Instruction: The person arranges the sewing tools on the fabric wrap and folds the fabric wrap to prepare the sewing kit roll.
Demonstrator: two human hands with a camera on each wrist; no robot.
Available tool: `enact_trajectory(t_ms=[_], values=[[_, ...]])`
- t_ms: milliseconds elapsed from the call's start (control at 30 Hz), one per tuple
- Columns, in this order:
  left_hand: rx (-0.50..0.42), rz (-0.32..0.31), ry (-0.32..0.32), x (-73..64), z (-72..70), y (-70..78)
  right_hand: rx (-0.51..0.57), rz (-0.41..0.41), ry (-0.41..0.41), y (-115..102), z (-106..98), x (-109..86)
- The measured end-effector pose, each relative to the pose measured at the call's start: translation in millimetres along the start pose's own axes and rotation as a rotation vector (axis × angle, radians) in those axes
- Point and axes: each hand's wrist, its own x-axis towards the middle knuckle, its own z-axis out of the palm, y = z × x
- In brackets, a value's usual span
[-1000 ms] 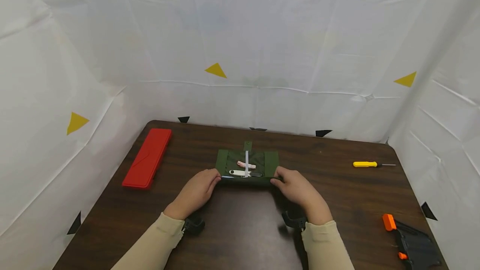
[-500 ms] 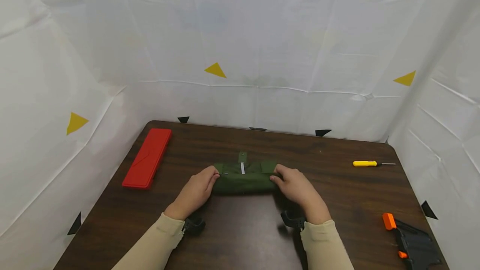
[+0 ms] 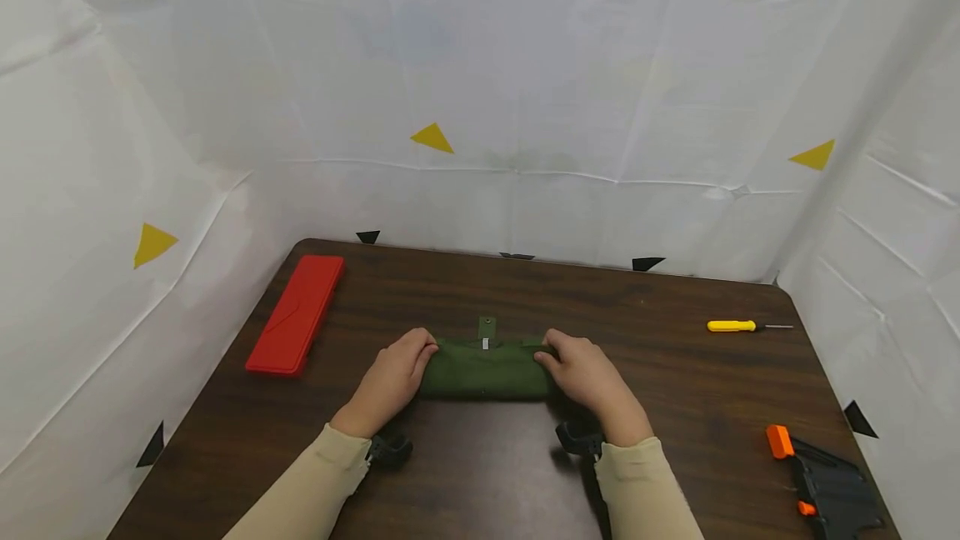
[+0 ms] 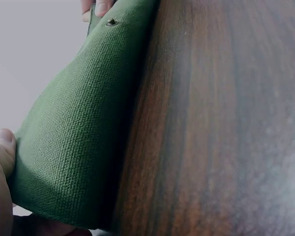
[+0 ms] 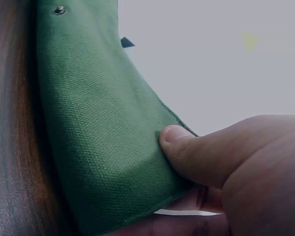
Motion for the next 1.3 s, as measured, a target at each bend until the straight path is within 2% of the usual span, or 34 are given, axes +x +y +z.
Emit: enact_trajectory(t_ms=[167, 267, 367, 500, 667, 867, 1067, 1200, 1300], values=[[-0.062, -0.044, -0.007, 0.5, -0.4, -0.2, -0.002, -0.006, 0.031, 1, 5, 2.3], [-0.092, -0.049, -0.007, -0.1, -0.6, -0.2, -0.003, 0.009, 0.045, 4, 9, 5.5], [-0.08, -0.018, -0.012, -0.9, -1.0, -0.6, 0.013, 0.033, 0.031, 7, 13, 8.0], [-0.073, 0.035, -0.012, -1.6, -1.0, -1.7, 0.054, 0.05, -0.033, 10, 15, 8.6], [-0.077, 0.055, -0.023, -1.5, -1.6, -1.9, 0.096, -0.014, -0.077, 11, 12, 5.8], [-0.045, 0.071, -0.073, -1.5, -2.6, -1.2, 0.009, -0.119, -0.025, 8, 16, 7.3], [-0.043, 0.037, -0.049, -0.2, -0.2, -0.5, -0.033, -0.105, 0.027, 7, 20, 8.5], [-0.051, 0.008, -0.014, 0.8, 1.8, -1.2, -0.023, -0.1, 0.062, 7, 21, 9.2], [-0.052, 0.01, -0.004, 0.8, 2.5, -1.8, -0.006, -0.099, 0.07, 7, 21, 10.0]])
